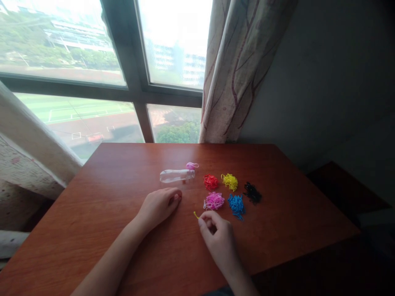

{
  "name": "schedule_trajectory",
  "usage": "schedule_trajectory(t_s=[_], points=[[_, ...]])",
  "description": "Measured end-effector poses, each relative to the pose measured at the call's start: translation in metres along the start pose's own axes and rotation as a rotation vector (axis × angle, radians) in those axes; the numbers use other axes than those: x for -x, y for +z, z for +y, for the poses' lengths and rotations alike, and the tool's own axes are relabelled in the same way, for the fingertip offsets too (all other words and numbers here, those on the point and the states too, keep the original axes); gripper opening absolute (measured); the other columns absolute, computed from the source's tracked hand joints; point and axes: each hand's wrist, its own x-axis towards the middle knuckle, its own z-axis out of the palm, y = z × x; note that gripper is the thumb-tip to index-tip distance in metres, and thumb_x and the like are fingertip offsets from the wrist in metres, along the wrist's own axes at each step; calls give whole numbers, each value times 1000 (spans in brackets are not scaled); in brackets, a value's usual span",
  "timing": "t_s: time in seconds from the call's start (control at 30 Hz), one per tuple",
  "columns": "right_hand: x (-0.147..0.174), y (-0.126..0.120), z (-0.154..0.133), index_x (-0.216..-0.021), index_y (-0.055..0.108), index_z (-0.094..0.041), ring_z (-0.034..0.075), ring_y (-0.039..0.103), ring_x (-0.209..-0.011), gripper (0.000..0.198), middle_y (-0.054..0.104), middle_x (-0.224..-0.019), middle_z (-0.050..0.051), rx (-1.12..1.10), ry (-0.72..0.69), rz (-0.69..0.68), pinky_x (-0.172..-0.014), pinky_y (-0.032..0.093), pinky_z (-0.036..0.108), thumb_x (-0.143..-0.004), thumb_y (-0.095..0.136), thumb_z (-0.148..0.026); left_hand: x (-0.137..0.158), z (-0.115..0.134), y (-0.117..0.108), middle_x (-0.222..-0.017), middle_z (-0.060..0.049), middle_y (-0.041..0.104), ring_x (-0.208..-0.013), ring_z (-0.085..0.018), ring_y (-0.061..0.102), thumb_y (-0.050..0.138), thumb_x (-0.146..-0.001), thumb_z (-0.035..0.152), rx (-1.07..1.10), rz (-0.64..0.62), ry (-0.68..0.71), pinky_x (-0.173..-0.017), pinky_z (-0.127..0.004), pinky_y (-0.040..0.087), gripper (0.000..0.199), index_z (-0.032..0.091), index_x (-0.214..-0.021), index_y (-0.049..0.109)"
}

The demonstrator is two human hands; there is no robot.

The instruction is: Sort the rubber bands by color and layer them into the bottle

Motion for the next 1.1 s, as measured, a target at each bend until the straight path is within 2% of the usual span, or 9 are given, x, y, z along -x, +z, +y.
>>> schedule_trajectory(t_s=[0.2, 0.33, 0.6, 0.87, 1.1], points=[[-42, -73, 27, -85, 67, -19, 13, 53, -55, 27, 57, -61, -2, 141, 31, 256, -56, 40, 23, -89, 53, -42, 0, 3, -2, -86, 1, 73, -72, -16, 63, 45, -92, 32, -6, -5, -47, -62, -24, 35, 19, 26, -89, 62], [-76, -98, 44, -81, 67, -20, 14, 56, -57, 25, 59, -61, -1, 304, -2, 319, -59, 39, 24, -86, 54, -41, 0, 4, -2, -87, 1, 72, -72, -15, 63, 44, -92, 33, -10, -15, -67, -63, -24, 35, 20, 25, -89, 62], [-105, -101, 63, -81, 66, -22, 15, 56, -56, 19, 59, -59, -2, 510, -65, 315, -56, 33, 25, -85, 52, -35, 0, 5, -3, -87, 1, 72, -74, -15, 63, 44, -93, 34, -17, -32, -74, -63, -24, 34, 21, 25, -90, 62], [-107, -98, 70, -81, 67, -21, 15, 54, -54, 21, 58, -58, -1, 511, -79, 293, -55, 33, 25, -85, 51, -35, 0, 5, -3, -86, 2, 71, -73, -15, 63, 45, -92, 34, -9, -27, -78, -63, -23, 34, 19, 26, -91, 61], [-101, -101, 65, -84, 68, -21, 15, 57, -56, 20, 58, -59, -2, 481, -80, 312, -58, 36, 25, -86, 53, -34, 0, 3, -1, -86, 2, 71, -74, -16, 63, 44, -93, 33, -14, -29, -79, -63, -23, 34, 19, 26, -91, 62]])
